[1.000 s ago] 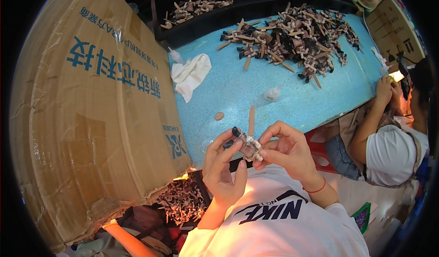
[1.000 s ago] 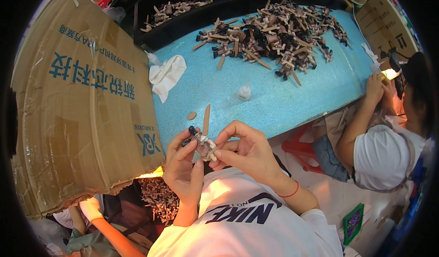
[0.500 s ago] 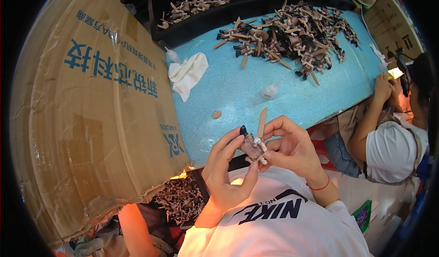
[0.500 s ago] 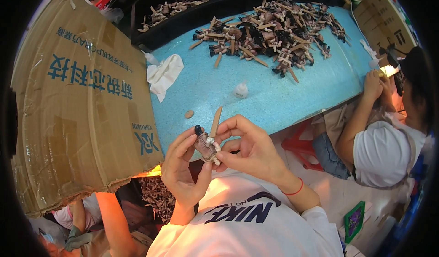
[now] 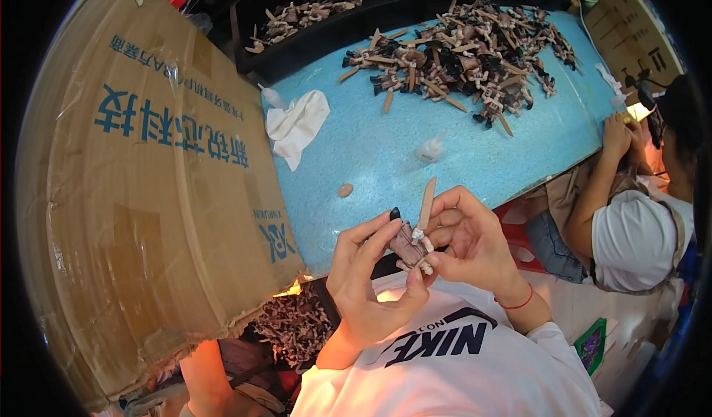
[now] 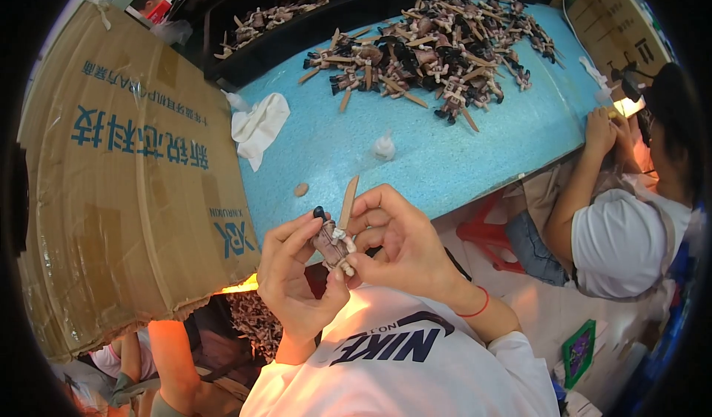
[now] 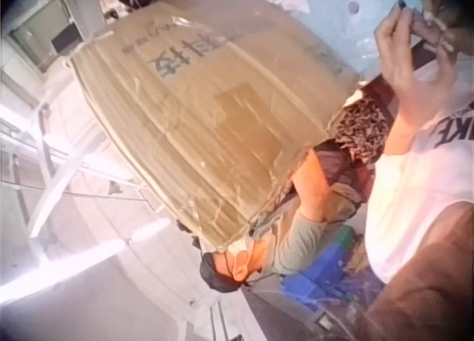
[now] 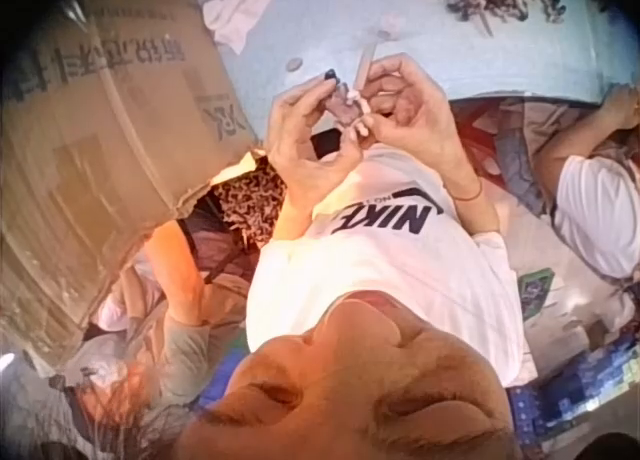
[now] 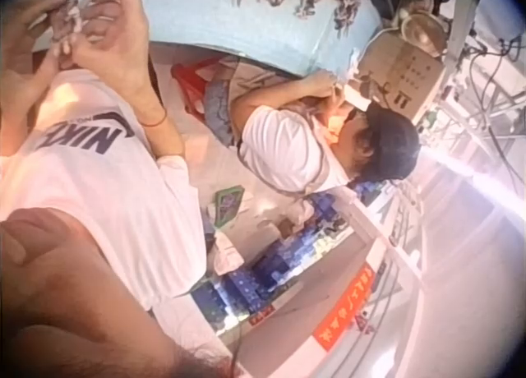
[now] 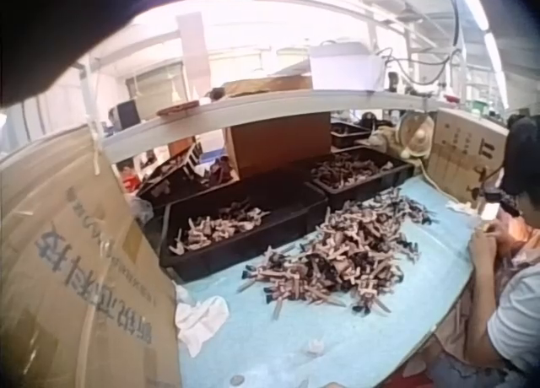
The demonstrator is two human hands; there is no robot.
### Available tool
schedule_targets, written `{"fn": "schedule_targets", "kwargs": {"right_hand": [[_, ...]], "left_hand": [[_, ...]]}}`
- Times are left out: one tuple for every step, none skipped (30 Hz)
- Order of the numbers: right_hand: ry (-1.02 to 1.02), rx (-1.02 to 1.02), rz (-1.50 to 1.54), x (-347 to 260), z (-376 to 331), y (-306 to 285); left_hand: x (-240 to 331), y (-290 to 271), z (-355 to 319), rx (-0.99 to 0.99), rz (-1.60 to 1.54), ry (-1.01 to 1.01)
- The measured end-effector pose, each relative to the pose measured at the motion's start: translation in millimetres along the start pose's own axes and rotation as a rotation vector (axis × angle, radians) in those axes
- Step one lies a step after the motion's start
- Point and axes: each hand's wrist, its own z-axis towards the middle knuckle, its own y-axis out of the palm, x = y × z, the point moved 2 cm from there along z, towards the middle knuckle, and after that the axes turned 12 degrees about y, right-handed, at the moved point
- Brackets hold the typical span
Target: The person applies glue from a glue bottle to small plastic parts, then assembles them by hand.
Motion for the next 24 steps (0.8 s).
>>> {"fn": "schedule_targets", "kwargs": {"right_hand": [[-0.001,0.000,0.002,0.0,0.5,0.1],[-0.017,0.005,-0.015,-0.4,1.3,0.8],[-0.032,0.010,-0.032,-0.8,2.1,1.4],[-0.034,0.012,-0.030,-1.4,2.2,1.6],[-0.037,0.023,-0.035,-2.4,2.1,1.8],[-0.041,0.034,-0.041,-3.0,2.2,1.7],[-0.042,0.033,-0.039,-3.1,2.9,2.2],[-0.045,0.032,-0.028,-3.0,3.7,2.5],[-0.049,0.032,-0.018,-2.8,4.4,2.5],[-0.051,0.033,-0.017,-2.1,4.7,1.6],[-0.053,0.041,-0.030,-1.1,5.2,0.5],[-0.055,0.048,-0.042,-0.7,5.3,-0.2],[-0.057,0.049,-0.042,-0.9,5.5,-0.6],[-0.046,0.055,-0.036,-1.0,5.7,-1.0],[-0.036,0.062,-0.030,-1.2,5.7,-1.4],[-0.038,0.061,-0.030,-1.4,5.4,-1.2],[-0.023,0.060,-0.015,-1.2,4.9,-1.3],[-0.008,0.058,-0.001,-1.2,4.4,-1.4],[-0.010,0.058,0.000,-1.7,3.9,-1.9],[0.008,0.049,0.015,-2.3,3.0,-2.4],[0.027,0.040,0.030,-2.6,1.9,-3.1],[0.024,0.040,0.029,-3.5,0.3,-4.4],[0.031,0.040,0.063,-4.0,-1.6,-6.1],[0.038,0.040,0.098,-4.1,-3.2,-7.9]], "left_hand": [[-0.8,0.6,0.7,-0.007,0.000,-0.013],[-1.0,1.1,1.4,-0.008,0.001,-0.012],[-1.2,1.5,2.2,-0.005,-0.011,-0.015],[-1.7,2.2,2.9,-0.004,-0.024,-0.017],[-2.2,3.1,3.5,-0.007,-0.025,-0.016],[-3.1,3.8,4.0,-0.003,-0.037,-0.022],[-3.3,3.7,4.2,0.003,-0.046,-0.028],[-3.5,3.7,4.6,0.001,-0.044,-0.027],[-4.0,3.7,4.9,0.003,-0.045,-0.028],[-4.7,4.4,5.2,0.003,-0.049,-0.029],[-5.5,4.8,5.4,0.001,-0.049,-0.027],[-6.4,4.9,5.6,-0.005,-0.060,-0.031],[-7.7,5.1,5.8,-0.011,-0.072,-0.035],[-9.2,5.3,5.5,-0.012,-0.073,-0.033],[-11.2,5.7,5.0,-0.027,-0.090,-0.043],[-11.9,5.4,4.6,-0.042,-0.105,-0.052],[-11.6,4.6,4.6,-0.043,-0.104,-0.050],[-11.7,4.0,4.4,-0.056,-0.121,-0.076],[-12.3,3.7,4.3,-0.070,-0.140,-0.103],[-12.7,3.2,4.1,-0.071,-0.140,-0.101],[-14.0,3.1,3.5,-0.060,-0.229,-0.132],[-15.3,3.6,3.4,-0.050,-0.318,-0.162],[-15.8,4.4,3.5,-0.051,-0.319,-0.159],[-16.9,6.1,3.3,-0.042,-0.435,-0.201]]}}
